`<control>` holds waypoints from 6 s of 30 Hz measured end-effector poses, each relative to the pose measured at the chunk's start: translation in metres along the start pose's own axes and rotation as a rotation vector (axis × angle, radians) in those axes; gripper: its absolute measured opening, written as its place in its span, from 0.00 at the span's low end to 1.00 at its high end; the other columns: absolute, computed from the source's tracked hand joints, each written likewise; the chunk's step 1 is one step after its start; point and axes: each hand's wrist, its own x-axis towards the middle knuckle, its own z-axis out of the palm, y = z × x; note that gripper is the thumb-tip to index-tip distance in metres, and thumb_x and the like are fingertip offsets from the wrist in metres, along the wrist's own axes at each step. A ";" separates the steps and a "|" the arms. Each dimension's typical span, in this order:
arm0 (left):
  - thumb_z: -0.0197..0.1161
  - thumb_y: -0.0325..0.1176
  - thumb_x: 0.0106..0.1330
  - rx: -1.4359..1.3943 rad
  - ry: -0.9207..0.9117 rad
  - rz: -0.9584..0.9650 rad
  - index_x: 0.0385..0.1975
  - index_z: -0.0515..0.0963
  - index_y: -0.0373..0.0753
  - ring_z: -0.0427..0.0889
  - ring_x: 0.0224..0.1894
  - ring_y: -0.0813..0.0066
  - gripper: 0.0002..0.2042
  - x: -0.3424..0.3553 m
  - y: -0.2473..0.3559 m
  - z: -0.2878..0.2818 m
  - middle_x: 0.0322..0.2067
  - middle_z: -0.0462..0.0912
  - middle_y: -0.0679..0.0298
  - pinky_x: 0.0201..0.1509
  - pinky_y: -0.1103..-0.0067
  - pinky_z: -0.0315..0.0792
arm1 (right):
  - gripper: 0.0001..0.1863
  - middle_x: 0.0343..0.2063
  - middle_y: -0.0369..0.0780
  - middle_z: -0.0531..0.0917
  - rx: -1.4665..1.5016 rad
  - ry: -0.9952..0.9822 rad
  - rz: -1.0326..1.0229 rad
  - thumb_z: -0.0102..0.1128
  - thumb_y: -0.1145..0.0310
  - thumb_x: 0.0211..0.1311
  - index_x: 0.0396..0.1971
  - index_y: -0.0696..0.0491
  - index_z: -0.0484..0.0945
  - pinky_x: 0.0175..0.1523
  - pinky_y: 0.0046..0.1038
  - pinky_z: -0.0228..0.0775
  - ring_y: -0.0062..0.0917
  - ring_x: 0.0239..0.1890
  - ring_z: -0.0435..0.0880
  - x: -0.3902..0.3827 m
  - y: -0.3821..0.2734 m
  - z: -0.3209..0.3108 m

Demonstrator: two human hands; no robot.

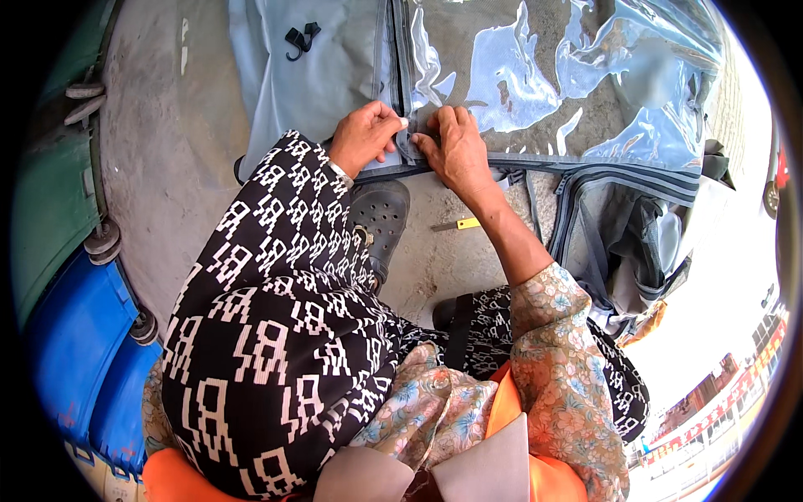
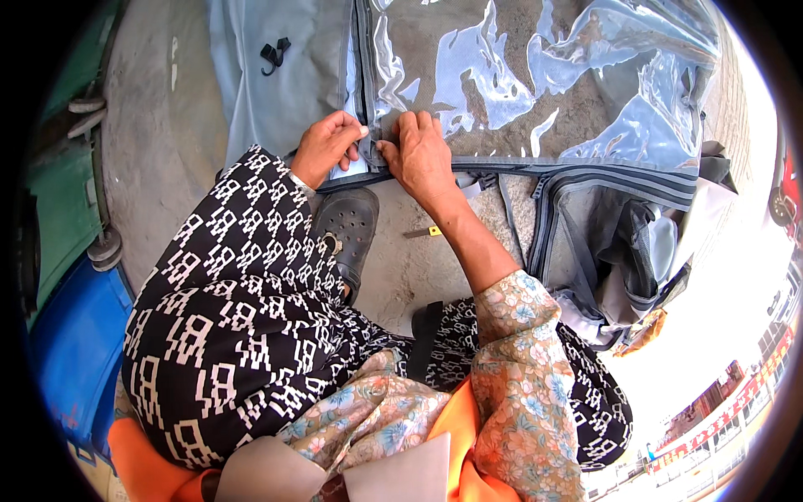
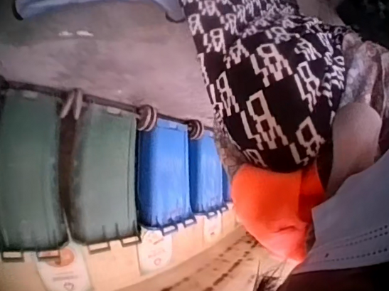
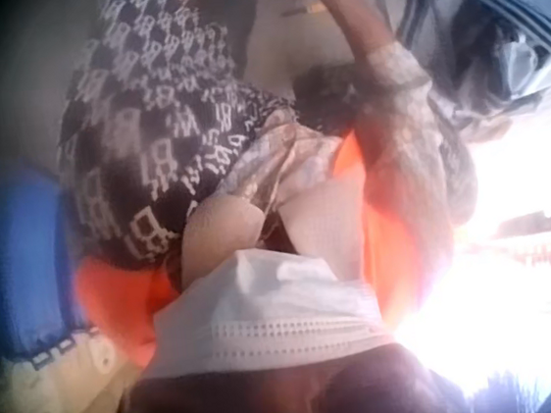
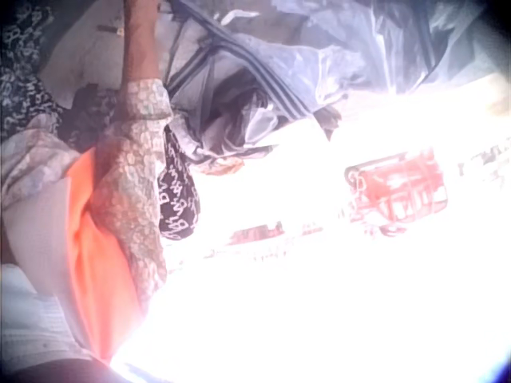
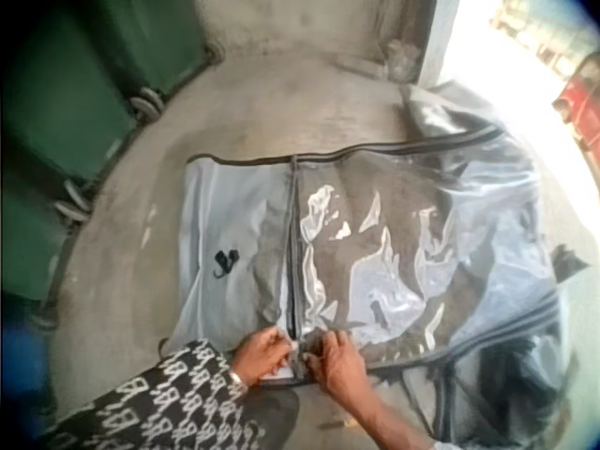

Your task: The person unzips a grey and clear plastic bag, removes a plastic sheet, and then uses a yellow utility knife to cut and remove a zipper from the bag. They manipulate the bag's fabric and zipper components throughout the process.

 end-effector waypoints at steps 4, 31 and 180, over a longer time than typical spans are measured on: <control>0.73 0.45 0.54 0.559 0.092 0.113 0.27 0.78 0.32 0.83 0.28 0.61 0.19 0.015 0.009 0.006 0.25 0.83 0.54 0.36 0.71 0.76 | 0.09 0.36 0.48 0.75 0.058 0.045 0.017 0.60 0.74 0.57 0.37 0.57 0.72 0.48 0.43 0.69 0.46 0.43 0.74 0.003 0.009 0.009; 0.50 0.27 0.72 -1.161 -0.504 -0.285 0.32 0.67 0.41 0.52 0.12 0.91 0.05 -0.029 -0.022 -0.005 0.35 0.71 0.61 0.14 0.89 0.51 | 0.20 0.57 0.43 0.72 -0.137 0.453 -0.053 0.55 0.72 0.56 0.51 0.49 0.75 0.67 0.42 0.50 0.40 0.65 0.65 0.041 0.004 0.038; 0.68 0.32 0.58 -0.036 -0.124 -0.058 0.23 0.79 0.35 0.71 0.18 0.88 0.08 -0.033 0.017 0.009 0.17 0.76 0.71 0.21 0.86 0.63 | 0.09 0.19 0.53 0.80 0.321 -0.139 0.312 0.63 0.74 0.54 0.22 0.63 0.74 0.30 0.37 0.73 0.41 0.21 0.83 -0.010 -0.035 -0.033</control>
